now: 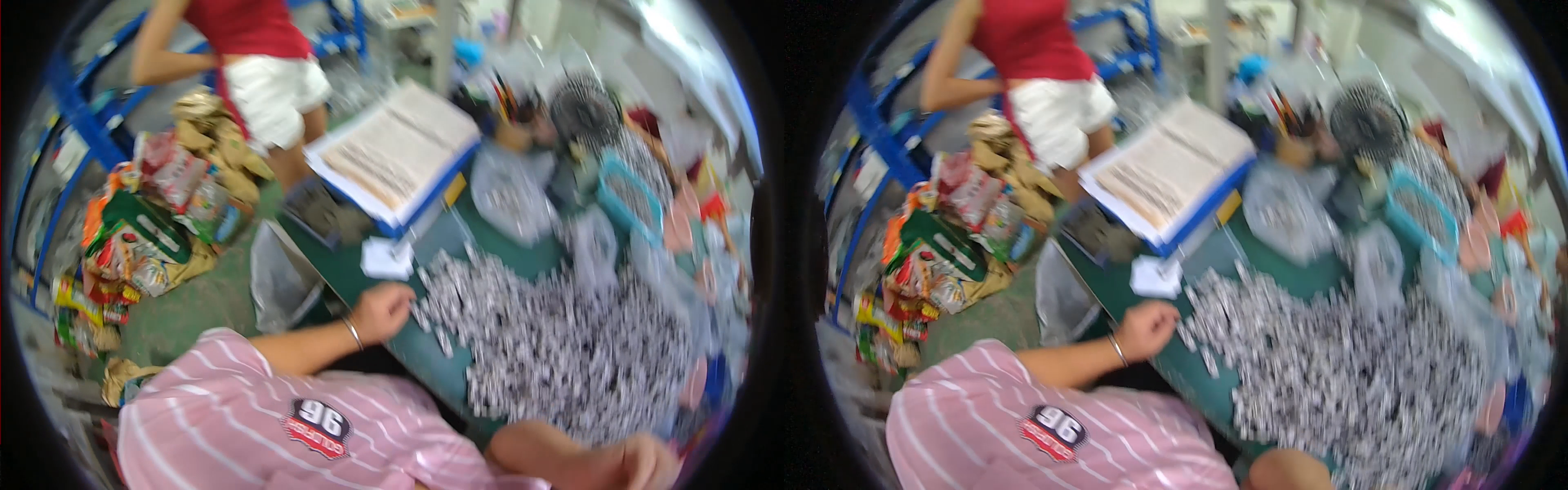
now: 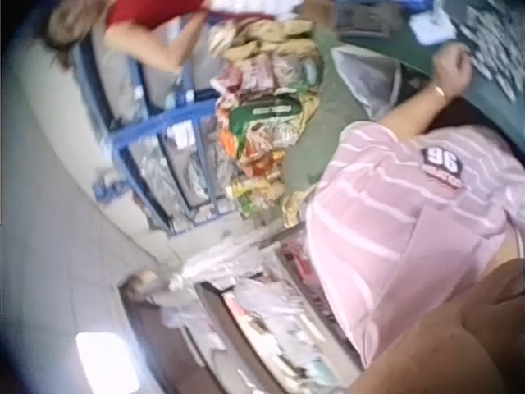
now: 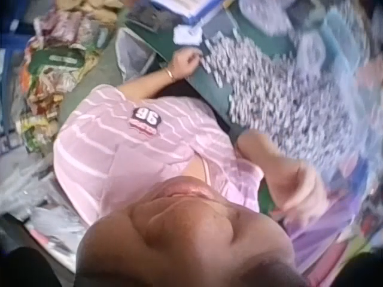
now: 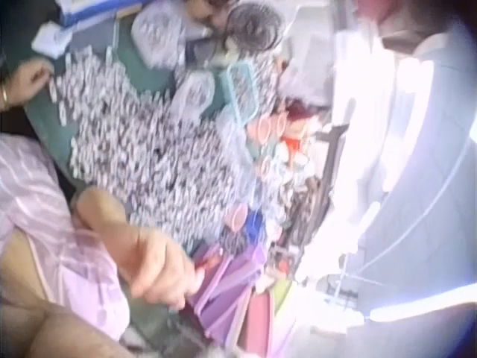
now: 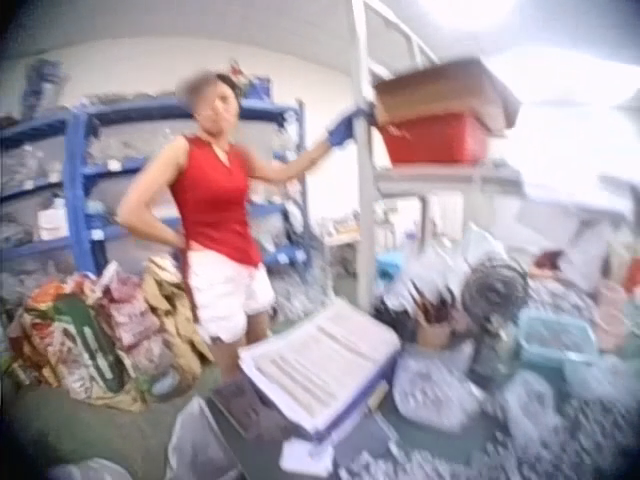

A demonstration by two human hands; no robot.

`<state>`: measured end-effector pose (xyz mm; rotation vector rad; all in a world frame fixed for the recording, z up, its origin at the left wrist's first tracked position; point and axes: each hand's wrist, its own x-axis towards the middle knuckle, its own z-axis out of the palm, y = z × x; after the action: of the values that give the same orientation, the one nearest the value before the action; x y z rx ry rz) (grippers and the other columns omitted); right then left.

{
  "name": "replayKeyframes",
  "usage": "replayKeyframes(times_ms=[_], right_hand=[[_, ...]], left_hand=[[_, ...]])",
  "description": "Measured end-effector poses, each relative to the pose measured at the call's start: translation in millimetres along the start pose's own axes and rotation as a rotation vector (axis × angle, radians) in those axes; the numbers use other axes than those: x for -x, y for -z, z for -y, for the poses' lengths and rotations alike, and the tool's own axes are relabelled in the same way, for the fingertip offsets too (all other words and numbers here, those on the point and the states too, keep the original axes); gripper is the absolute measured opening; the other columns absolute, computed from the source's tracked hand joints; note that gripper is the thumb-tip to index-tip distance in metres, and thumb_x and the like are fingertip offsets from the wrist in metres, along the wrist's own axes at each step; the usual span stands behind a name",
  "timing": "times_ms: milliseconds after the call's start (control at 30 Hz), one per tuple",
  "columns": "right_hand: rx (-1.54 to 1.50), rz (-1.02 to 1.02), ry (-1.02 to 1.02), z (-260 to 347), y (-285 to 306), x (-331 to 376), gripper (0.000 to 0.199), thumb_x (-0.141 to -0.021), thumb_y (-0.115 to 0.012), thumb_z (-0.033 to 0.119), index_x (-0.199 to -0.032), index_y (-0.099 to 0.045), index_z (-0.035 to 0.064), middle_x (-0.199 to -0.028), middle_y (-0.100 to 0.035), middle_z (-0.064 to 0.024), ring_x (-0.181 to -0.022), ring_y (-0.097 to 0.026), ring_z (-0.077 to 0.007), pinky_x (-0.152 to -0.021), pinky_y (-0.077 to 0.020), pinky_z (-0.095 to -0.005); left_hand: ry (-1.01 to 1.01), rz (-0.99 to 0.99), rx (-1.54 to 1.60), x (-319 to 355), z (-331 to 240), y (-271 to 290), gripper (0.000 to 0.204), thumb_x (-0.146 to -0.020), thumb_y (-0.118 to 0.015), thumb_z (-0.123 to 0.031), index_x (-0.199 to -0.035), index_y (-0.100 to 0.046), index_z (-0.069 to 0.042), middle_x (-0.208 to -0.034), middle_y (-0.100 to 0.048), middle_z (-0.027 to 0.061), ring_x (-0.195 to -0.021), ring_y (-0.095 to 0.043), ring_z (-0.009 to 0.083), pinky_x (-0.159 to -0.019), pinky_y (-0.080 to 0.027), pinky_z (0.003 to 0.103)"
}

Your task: The person assembles small metal and plastic components by hand at a workbench, picking individual pieces from a large pile and fitting them together while holding a red tool.

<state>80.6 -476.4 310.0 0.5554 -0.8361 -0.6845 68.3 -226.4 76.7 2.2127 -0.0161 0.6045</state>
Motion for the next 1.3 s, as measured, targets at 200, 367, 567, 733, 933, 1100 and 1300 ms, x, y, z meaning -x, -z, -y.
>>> replayKeyframes(times_ms=[200,367,567,733,933,1100,1300], right_hand=[[1.187,0.106,-0.618,120.9,33.3,-1.7,0.018,-0.092,-0.034,0.015,-0.077,-0.038,0.0093,-0.063,-0.042,-0.0029,-0.052,-0.037,-0.0114,-0.047,-0.0337,-0.0232],[1.446,-0.138,-0.634,156.8,43.3,8.6,0.015,-0.092,-0.036,0.013,-0.079,-0.037,0.0068,-0.059,-0.041,-0.0051,-0.046,-0.032,-0.0097,-0.042,-0.0279,-0.0205],[1.756,-0.021,-0.7,171.3,39.4,34.7,0.013,-0.087,-0.042,0.009,-0.076,-0.036,0.0057,-0.058,-0.044,-0.0076,-0.044,-0.033,-0.009,-0.038,-0.0267,-0.0193],[1.898,-0.007,-0.962,142.9,53.6,86.4,0.016,-0.079,-0.053,-0.002,-0.074,-0.04,0.0048,-0.064,-0.05,-0.0064,-0.054,-0.045,-0.0089,-0.048,-0.0369,-0.0197],[1.957,0.38,-1.193,111.6,110.4,135.6,0.012,-0.077,-0.058,-0.002,-0.076,-0.046,0.0012,-0.075,-0.058,-0.0068,-0.062,-0.052,-0.0122,-0.058,-0.0419,-0.023],[2.15,0.631,-1.231,91.9,123.7,152.3,0.011,-0.079,-0.057,0.0,-0.084,-0.047,0.0002,-0.079,-0.058,-0.0115,-0.067,-0.056,-0.0202,-0.062,-0.045,-0.0285],[1.72,-0.135,-1.506,76.6,121.6,167.3,0.013,-0.084,-0.053,-0.001,-0.083,-0.041,0.0034,-0.08,-0.055,-0.0067,-0.06,-0.054,-0.0098,-0.054,-0.0453,-0.0203]], left_hand=[[-0.005,0.085,0.079,-16.8,-1.9,-16.7,0.014,-0.077,-0.058,0.0,-0.092,-0.058,-0.002,-0.069,-0.054,0.0002,-0.054,-0.046,0.004,-0.048,-0.038,0.018],[0.002,0.096,0.022,-12.6,-0.2,-14.1,0.016,-0.078,-0.057,0.0,-0.094,-0.056,-0.001,-0.072,-0.053,0.0011,-0.054,-0.045,0.0046,-0.048,-0.037,0.019],[-0.167,0.296,-0.011,-16.2,-14.1,-5.8,0.031,-0.068,-0.067,-0.006,-0.098,-0.057,-0.003,-0.088,-0.055,0.0058,-0.054,-0.042,0.0109,-0.05,-0.038,0.022],[-0.219,0.343,0.024,-17.6,-5.3,-1.3,0.032,-0.066,-0.071,-0.01,-0.096,-0.059,-0.005,-0.09,-0.055,0.0054,-0.06,-0.047,0.0139,-0.055,-0.041,0.024],[-0.397,0.344,0.033,-19.6,5.4,-3.1,0.019,-0.067,-0.069,-0.008,-0.083,-0.059,-0.004,-0.082,-0.055,0.0079,-0.074,-0.055,0.024,-0.065,-0.045,0.033],[-0.375,0.234,0.162,-13.9,9.0,-3.6,0.017,-0.067,-0.069,-0.005,-0.082,-0.059,-0.003,-0.082,-0.057,0.0085,-0.065,-0.055,0.0209,-0.058,-0.045,0.029],[-0.309,0.194,0.49,-6.7,10.0,9.8,0.021,-0.066,-0.07,-0.001,-0.085,-0.06,-0.001,-0.08,-0.059,0.0089,-0.065,-0.056,0.0177,-0.055,-0.044,0.025]])
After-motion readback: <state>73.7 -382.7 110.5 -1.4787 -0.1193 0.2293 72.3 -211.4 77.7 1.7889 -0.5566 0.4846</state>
